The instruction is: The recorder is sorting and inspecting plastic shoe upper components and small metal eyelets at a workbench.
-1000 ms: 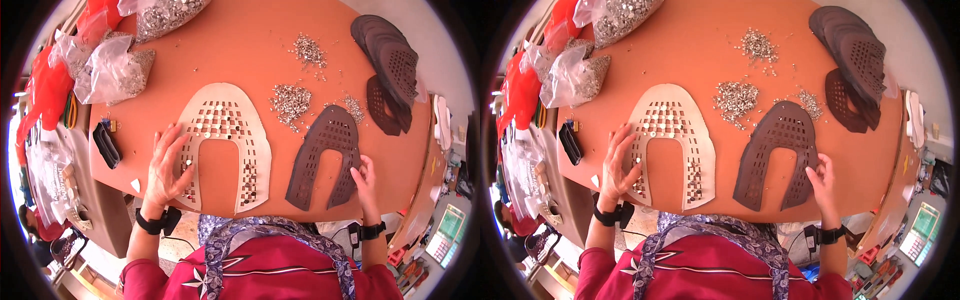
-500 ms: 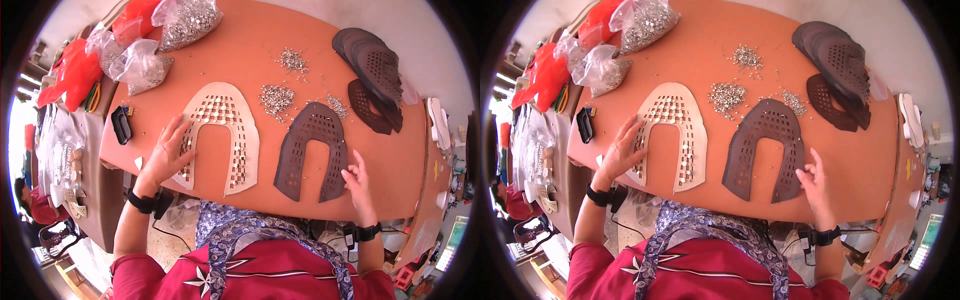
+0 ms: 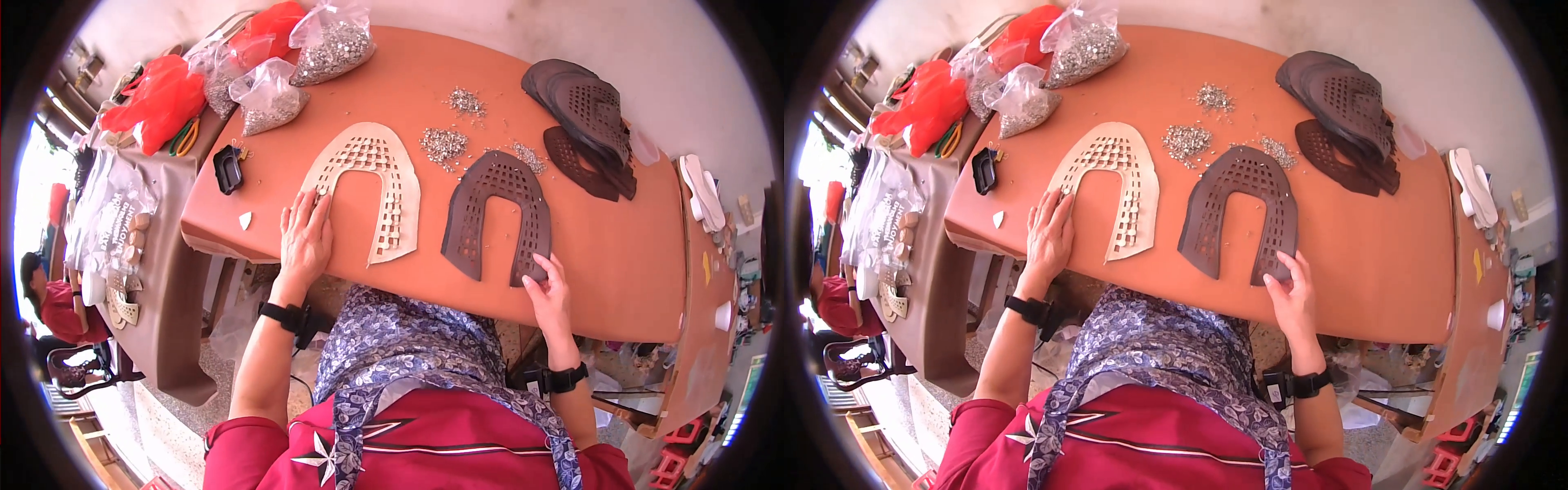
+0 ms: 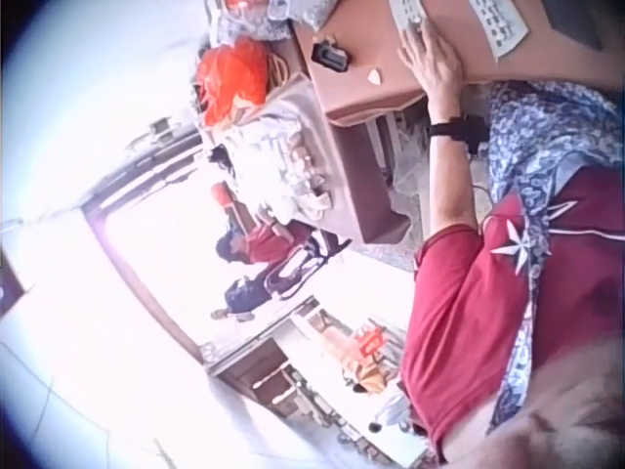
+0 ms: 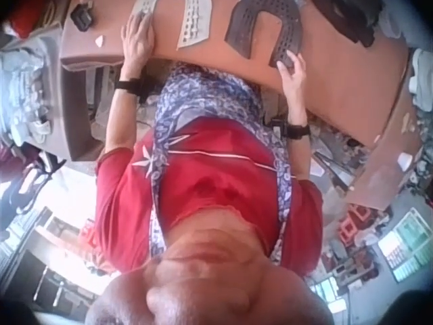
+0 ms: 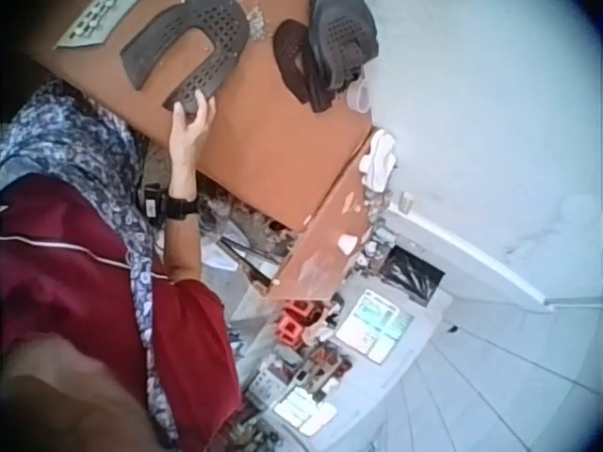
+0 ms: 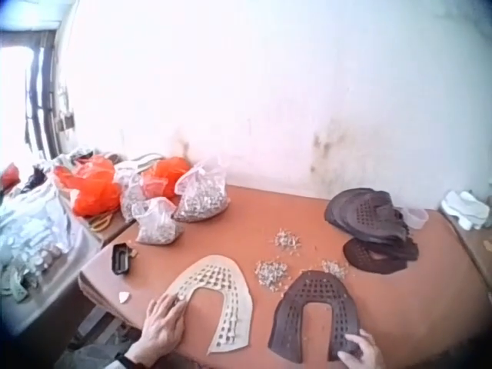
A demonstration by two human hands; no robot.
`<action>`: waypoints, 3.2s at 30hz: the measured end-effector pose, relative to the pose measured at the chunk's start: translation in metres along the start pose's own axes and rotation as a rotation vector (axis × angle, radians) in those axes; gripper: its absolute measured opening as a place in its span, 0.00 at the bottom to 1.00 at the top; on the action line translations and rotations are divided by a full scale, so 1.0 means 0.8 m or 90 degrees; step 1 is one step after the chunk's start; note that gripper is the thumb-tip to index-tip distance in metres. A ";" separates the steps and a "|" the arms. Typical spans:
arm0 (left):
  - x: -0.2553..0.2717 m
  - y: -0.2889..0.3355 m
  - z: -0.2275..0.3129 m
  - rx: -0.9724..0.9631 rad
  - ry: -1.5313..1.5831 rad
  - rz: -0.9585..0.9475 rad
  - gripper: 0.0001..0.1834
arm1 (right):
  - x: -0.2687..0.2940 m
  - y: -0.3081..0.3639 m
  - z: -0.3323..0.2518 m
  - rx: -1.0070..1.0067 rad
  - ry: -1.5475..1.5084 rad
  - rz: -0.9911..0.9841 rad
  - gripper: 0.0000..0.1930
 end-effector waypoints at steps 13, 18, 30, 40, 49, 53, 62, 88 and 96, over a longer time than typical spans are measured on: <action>0.001 0.003 -0.004 -0.028 0.024 0.036 0.20 | 0.003 0.019 -0.043 0.125 0.157 0.020 0.18; -0.001 0.002 -0.013 -0.037 0.006 0.042 0.19 | -0.003 0.019 -0.048 0.183 0.159 0.036 0.16; -0.001 -0.008 0.019 0.033 -0.055 -0.051 0.19 | 0.004 0.007 -0.048 0.174 0.197 -0.002 0.16; -0.092 -0.046 0.176 -0.176 0.205 -0.265 0.23 | -0.002 -0.016 -0.053 0.105 0.212 -0.005 0.17; -0.130 -0.048 0.214 -0.206 0.204 -0.265 0.22 | 0.006 -0.029 -0.043 0.144 0.216 -0.028 0.14; -0.135 -0.041 0.209 -0.134 0.213 -0.315 0.21 | 0.014 -0.046 -0.040 0.156 0.204 -0.041 0.14; -0.115 -0.026 0.204 -0.090 0.197 -0.321 0.21 | 0.010 -0.056 -0.059 0.165 0.213 -0.039 0.14; -0.158 -0.049 0.272 -0.291 0.228 -0.348 0.29 | 0.001 -0.133 -0.041 0.130 0.261 0.031 0.14; 0.122 -0.050 0.366 -0.497 0.722 -0.341 0.15 | -0.003 -0.133 -0.035 0.112 0.298 0.020 0.13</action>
Point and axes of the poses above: each hand's wrist, its own y-axis away from the middle knuckle, its own x-axis out of the back of the hand, z = x × y, the point moved 9 cm from there along -y, towards the middle knuckle, and after that the axes turned 15 degrees about y, right-handed, at the moved point
